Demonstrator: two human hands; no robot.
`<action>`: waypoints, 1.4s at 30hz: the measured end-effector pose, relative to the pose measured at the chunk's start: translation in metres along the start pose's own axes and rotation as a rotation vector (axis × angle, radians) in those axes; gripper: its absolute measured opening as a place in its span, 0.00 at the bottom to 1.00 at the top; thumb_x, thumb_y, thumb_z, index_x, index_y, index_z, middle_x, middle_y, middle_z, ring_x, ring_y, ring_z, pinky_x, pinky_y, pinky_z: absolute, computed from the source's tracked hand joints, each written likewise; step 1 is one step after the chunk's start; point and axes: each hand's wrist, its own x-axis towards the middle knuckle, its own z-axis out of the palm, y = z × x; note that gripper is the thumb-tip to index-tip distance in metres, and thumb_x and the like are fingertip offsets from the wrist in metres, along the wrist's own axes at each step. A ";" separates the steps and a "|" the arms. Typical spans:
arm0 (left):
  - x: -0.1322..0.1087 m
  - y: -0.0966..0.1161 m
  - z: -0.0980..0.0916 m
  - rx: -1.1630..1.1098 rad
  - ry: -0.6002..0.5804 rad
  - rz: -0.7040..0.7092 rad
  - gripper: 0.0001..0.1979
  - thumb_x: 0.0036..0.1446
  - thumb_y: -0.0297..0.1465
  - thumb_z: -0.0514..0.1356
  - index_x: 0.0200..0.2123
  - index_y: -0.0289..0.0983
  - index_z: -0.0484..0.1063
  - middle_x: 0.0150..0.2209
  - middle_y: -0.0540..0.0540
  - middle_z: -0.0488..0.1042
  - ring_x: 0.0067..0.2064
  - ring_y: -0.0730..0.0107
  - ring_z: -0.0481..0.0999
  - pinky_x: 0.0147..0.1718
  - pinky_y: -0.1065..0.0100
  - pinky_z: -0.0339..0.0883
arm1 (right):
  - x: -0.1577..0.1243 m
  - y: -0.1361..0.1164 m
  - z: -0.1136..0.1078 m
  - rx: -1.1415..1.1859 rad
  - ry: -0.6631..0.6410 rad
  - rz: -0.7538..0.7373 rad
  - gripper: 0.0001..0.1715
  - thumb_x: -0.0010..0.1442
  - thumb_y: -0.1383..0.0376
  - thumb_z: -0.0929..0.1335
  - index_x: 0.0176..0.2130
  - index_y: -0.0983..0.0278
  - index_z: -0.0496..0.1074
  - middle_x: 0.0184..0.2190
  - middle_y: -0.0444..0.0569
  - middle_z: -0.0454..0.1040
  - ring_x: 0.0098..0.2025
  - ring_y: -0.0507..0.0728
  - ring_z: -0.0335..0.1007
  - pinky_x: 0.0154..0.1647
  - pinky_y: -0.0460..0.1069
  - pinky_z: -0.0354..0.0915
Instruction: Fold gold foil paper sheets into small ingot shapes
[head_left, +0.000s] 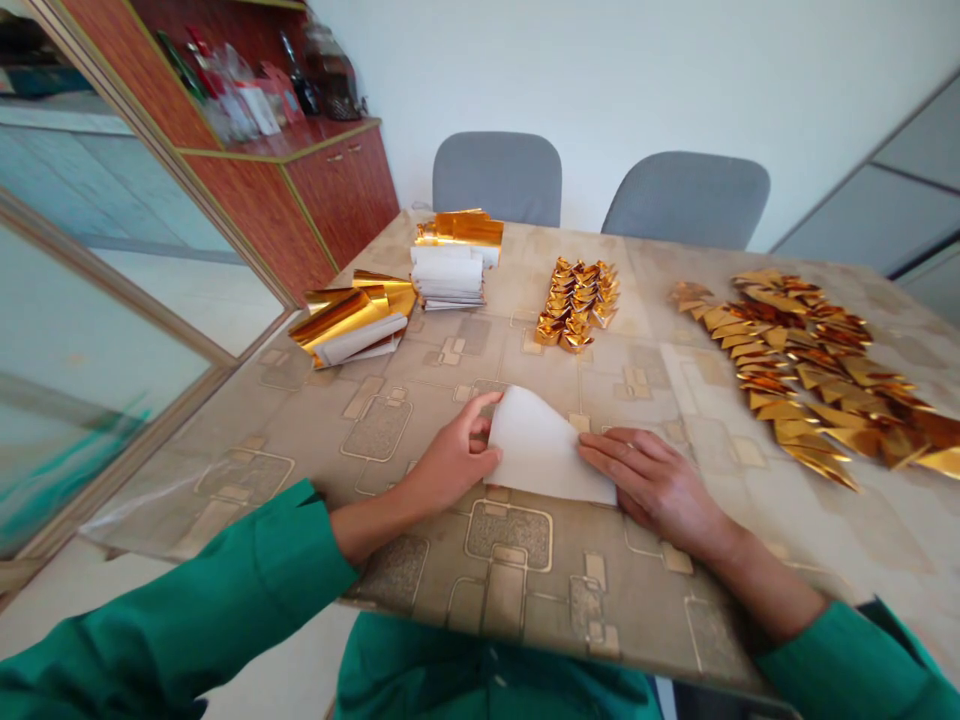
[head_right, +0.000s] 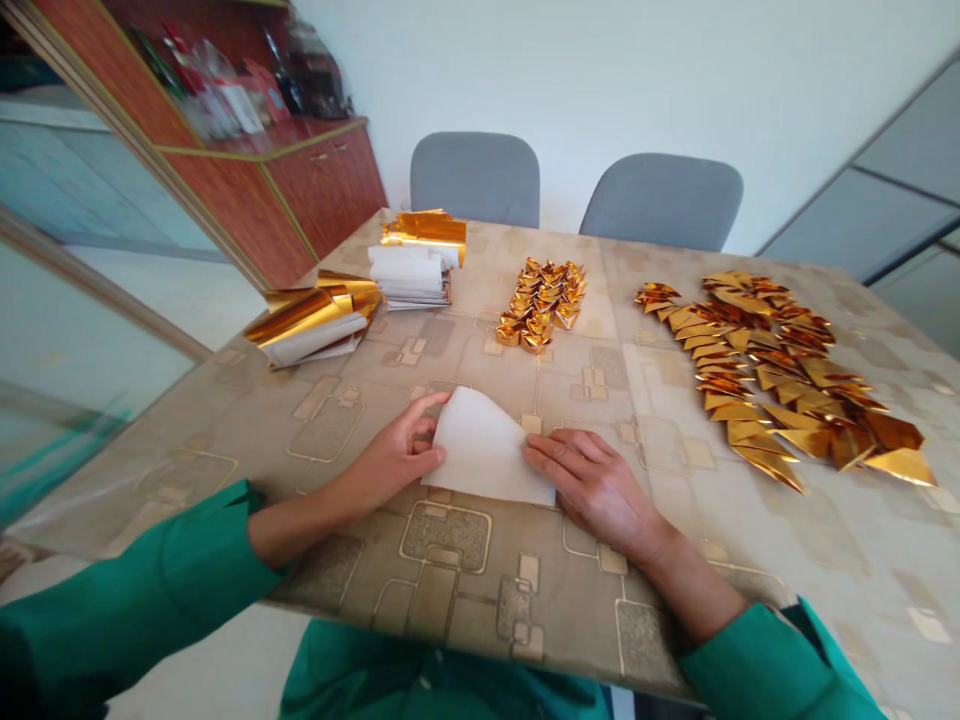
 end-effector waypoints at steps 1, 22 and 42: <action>-0.001 0.001 0.001 0.003 -0.012 0.001 0.39 0.48 0.27 0.64 0.63 0.40 0.54 0.39 0.48 0.74 0.31 0.73 0.75 0.29 0.72 0.66 | 0.000 -0.001 0.000 -0.001 -0.004 0.014 0.31 0.61 0.73 0.63 0.63 0.62 0.64 0.58 0.53 0.71 0.54 0.63 0.70 0.52 0.60 0.70; -0.024 0.010 0.006 1.292 -0.066 0.435 0.21 0.61 0.37 0.57 0.55 0.37 0.70 0.50 0.37 0.69 0.47 0.53 0.72 0.45 0.53 0.68 | -0.014 -0.005 -0.009 0.036 -0.093 -0.110 0.20 0.67 0.68 0.62 0.55 0.69 0.71 0.55 0.58 0.74 0.58 0.63 0.68 0.58 0.61 0.68; -0.007 -0.001 0.016 1.139 -0.075 0.597 0.06 0.65 0.31 0.56 0.40 0.37 0.71 0.38 0.46 0.77 0.40 0.63 0.77 0.40 0.62 0.71 | 0.001 0.006 -0.024 0.489 -0.095 0.196 0.13 0.68 0.63 0.63 0.47 0.64 0.75 0.45 0.53 0.78 0.48 0.59 0.72 0.54 0.58 0.64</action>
